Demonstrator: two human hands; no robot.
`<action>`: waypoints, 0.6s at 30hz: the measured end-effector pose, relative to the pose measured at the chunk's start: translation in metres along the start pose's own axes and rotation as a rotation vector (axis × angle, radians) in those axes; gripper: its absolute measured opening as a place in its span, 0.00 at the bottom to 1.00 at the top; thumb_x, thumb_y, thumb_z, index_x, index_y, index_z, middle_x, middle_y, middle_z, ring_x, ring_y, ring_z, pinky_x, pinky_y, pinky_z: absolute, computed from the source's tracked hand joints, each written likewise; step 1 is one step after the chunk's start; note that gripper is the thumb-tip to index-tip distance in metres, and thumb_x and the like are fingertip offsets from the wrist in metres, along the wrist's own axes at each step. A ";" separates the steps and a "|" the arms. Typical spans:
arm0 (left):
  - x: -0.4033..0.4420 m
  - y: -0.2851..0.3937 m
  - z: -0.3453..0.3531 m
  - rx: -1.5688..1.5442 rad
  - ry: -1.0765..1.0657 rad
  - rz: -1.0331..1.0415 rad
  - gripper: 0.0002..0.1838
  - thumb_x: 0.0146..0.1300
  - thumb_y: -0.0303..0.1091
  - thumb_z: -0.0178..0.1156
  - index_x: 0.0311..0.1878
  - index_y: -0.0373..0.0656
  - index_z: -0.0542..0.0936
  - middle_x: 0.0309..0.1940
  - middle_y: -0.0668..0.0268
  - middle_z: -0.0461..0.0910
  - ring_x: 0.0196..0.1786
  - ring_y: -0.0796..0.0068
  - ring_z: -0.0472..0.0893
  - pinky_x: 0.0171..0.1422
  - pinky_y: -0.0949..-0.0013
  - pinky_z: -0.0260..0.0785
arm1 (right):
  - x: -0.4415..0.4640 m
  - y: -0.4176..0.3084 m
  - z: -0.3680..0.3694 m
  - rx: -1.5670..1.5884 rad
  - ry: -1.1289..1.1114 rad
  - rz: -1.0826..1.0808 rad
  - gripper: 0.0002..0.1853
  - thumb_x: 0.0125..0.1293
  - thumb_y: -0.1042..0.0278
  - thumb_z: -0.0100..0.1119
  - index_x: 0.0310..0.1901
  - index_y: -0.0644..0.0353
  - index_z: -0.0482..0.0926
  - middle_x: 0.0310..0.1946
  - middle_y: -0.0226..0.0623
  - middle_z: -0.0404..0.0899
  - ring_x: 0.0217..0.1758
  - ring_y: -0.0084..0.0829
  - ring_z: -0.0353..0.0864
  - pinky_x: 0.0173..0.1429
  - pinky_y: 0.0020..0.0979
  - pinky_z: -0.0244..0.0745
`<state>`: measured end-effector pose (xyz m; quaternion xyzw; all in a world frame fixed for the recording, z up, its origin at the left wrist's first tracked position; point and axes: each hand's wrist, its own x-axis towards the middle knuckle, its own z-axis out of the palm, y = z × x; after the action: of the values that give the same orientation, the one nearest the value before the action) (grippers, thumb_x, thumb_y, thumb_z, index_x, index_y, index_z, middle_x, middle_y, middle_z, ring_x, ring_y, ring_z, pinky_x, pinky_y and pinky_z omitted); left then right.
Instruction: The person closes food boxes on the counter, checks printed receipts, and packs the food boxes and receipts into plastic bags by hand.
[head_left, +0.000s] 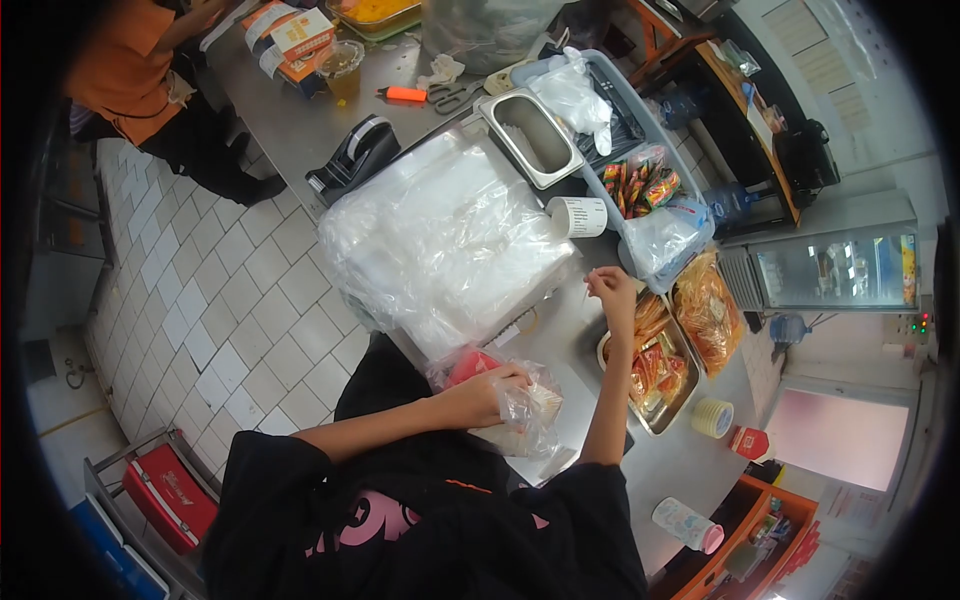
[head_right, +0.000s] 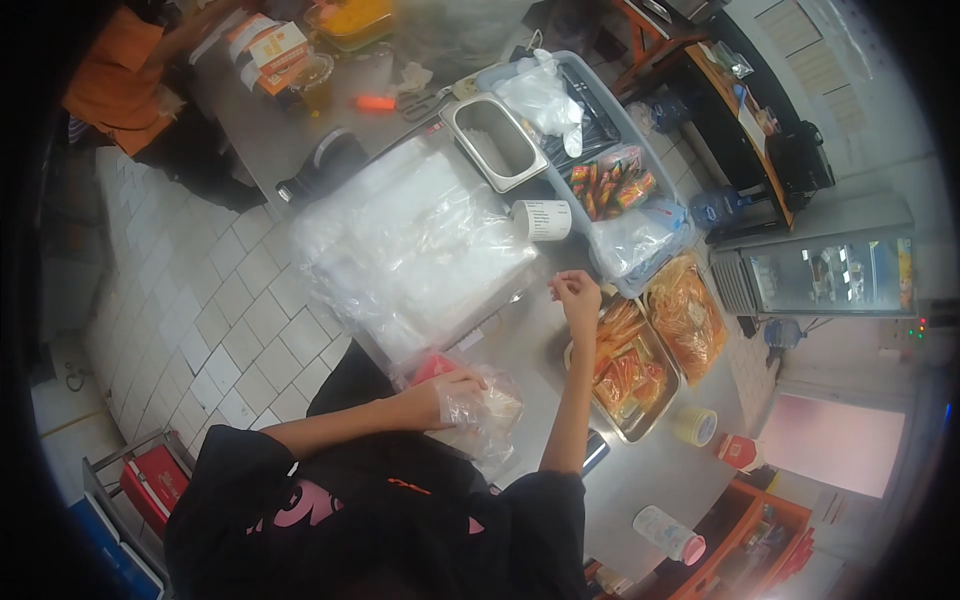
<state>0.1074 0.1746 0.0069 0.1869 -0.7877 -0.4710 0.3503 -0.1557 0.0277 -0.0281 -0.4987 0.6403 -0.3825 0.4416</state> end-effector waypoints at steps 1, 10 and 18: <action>-0.001 0.001 0.000 -0.019 0.002 0.023 0.11 0.50 0.30 0.59 0.37 0.39 0.75 0.39 0.59 0.73 0.51 0.60 0.69 0.55 0.64 0.64 | -0.026 -0.033 0.007 0.070 0.025 -0.032 0.11 0.58 0.76 0.57 0.42 0.71 0.75 0.27 0.40 0.80 0.26 0.28 0.80 0.33 0.24 0.75; -0.003 0.012 0.002 0.250 0.027 0.165 0.09 0.49 0.32 0.55 0.35 0.41 0.74 0.35 0.61 0.70 0.46 0.62 0.69 0.53 0.65 0.64 | -0.205 -0.058 0.047 0.401 0.129 0.114 0.07 0.63 0.73 0.56 0.38 0.68 0.73 0.32 0.42 0.79 0.32 0.28 0.81 0.39 0.26 0.78; -0.007 0.018 0.001 0.121 -0.051 0.110 0.11 0.51 0.31 0.55 0.39 0.40 0.73 0.38 0.60 0.70 0.48 0.58 0.69 0.56 0.61 0.63 | -0.242 -0.045 0.054 0.382 0.235 0.155 0.05 0.60 0.75 0.58 0.34 0.67 0.74 0.29 0.40 0.79 0.29 0.27 0.80 0.36 0.23 0.76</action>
<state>0.1121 0.1880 0.0201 0.1520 -0.8326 -0.4071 0.3435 -0.0641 0.2514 0.0412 -0.3072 0.6397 -0.5172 0.4784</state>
